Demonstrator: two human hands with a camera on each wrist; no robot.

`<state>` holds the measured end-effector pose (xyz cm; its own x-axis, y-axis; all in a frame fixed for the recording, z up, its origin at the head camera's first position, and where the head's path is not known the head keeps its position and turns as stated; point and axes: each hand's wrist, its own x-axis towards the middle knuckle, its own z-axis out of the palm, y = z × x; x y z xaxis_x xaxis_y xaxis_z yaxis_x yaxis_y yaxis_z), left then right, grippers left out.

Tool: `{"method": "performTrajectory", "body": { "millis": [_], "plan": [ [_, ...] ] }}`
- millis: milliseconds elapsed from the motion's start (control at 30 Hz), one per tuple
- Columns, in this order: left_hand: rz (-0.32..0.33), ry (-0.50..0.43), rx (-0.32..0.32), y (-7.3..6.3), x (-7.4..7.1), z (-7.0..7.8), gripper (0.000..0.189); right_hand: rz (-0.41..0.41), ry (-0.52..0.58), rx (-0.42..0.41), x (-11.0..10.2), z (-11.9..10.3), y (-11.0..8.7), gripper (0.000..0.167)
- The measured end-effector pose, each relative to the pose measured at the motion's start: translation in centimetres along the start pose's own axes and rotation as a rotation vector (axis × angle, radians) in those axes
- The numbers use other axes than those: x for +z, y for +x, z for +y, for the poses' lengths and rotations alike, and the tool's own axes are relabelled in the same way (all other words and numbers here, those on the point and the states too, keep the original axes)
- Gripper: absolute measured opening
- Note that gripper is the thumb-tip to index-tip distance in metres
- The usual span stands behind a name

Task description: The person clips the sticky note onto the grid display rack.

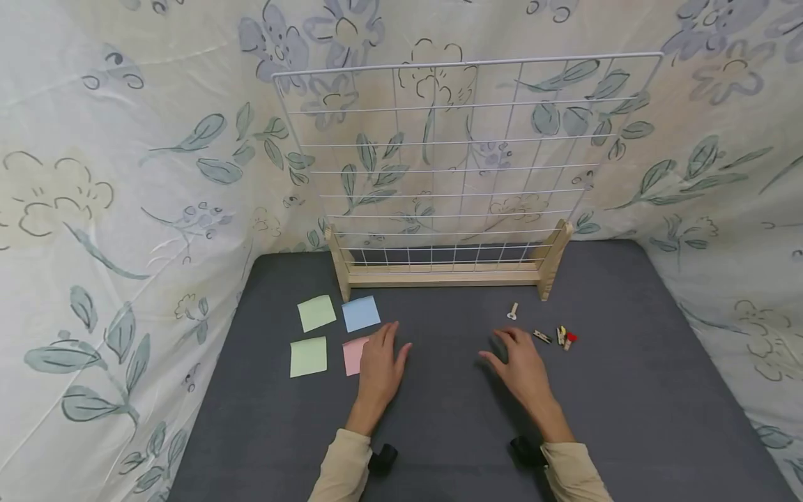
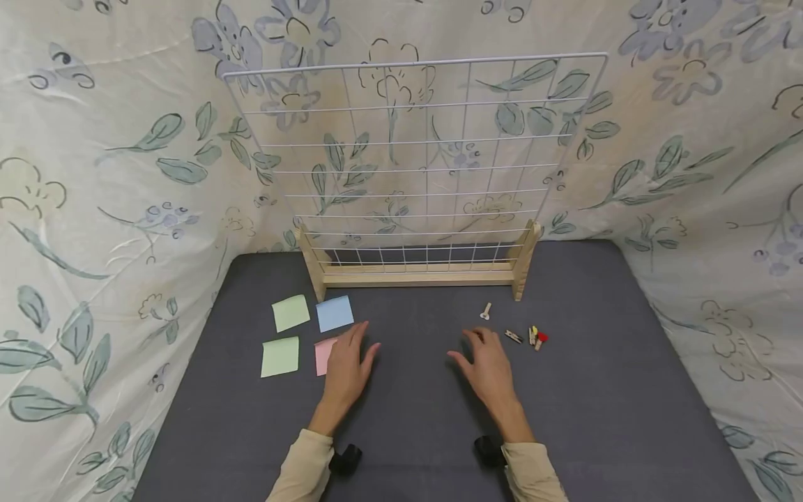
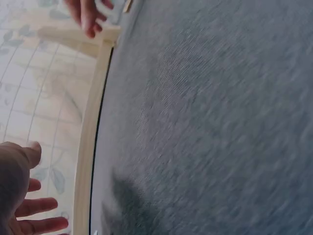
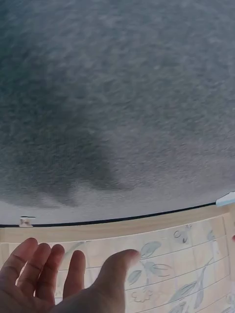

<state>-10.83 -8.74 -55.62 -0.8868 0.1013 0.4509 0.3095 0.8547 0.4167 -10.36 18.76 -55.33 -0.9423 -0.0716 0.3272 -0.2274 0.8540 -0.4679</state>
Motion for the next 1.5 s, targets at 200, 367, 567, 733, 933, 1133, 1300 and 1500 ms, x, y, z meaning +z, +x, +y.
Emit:
{"method": "performTrajectory", "body": {
  "millis": [200,367,567,733,933,1133,1300,1500],
  "plan": [
    [0.038,-0.091,-0.089,0.4,-0.8,-1.1,0.039,0.037,0.05,0.075,-0.9,1.2,0.3,0.04],
    [0.059,-0.17,-0.174,0.6,-1.4,-2.4,0.035,0.071,0.078,0.113,-1.7,2.4,0.4,0.033],
    [0.097,-0.202,-0.248,0.6,-2.1,-3.8,0.03,0.142,0.081,0.171,-2.6,4.0,0.5,0.027],
    [0.111,-0.191,-0.312,0.7,-2.6,-4.6,0.027,0.168,0.075,0.258,-3.5,5.3,0.6,0.025],
    [0.104,-0.173,-0.381,0.6,-3.2,-5.8,0.028,0.199,0.062,0.339,-4.4,7.0,0.5,0.026],
    [0.115,-0.149,-0.423,0.3,-3.6,-6.4,0.027,0.219,0.038,0.466,-4.9,8.8,0.1,0.025],
    [0.092,-0.113,-0.475,0.0,-3.6,-7.0,0.027,0.204,0.027,0.571,-5.1,10.0,-0.2,0.028],
    [0.032,-0.078,-0.522,-0.2,-3.6,-7.6,0.026,0.138,0.029,0.67,-5.2,10.7,-0.4,0.038]
  ]
}}
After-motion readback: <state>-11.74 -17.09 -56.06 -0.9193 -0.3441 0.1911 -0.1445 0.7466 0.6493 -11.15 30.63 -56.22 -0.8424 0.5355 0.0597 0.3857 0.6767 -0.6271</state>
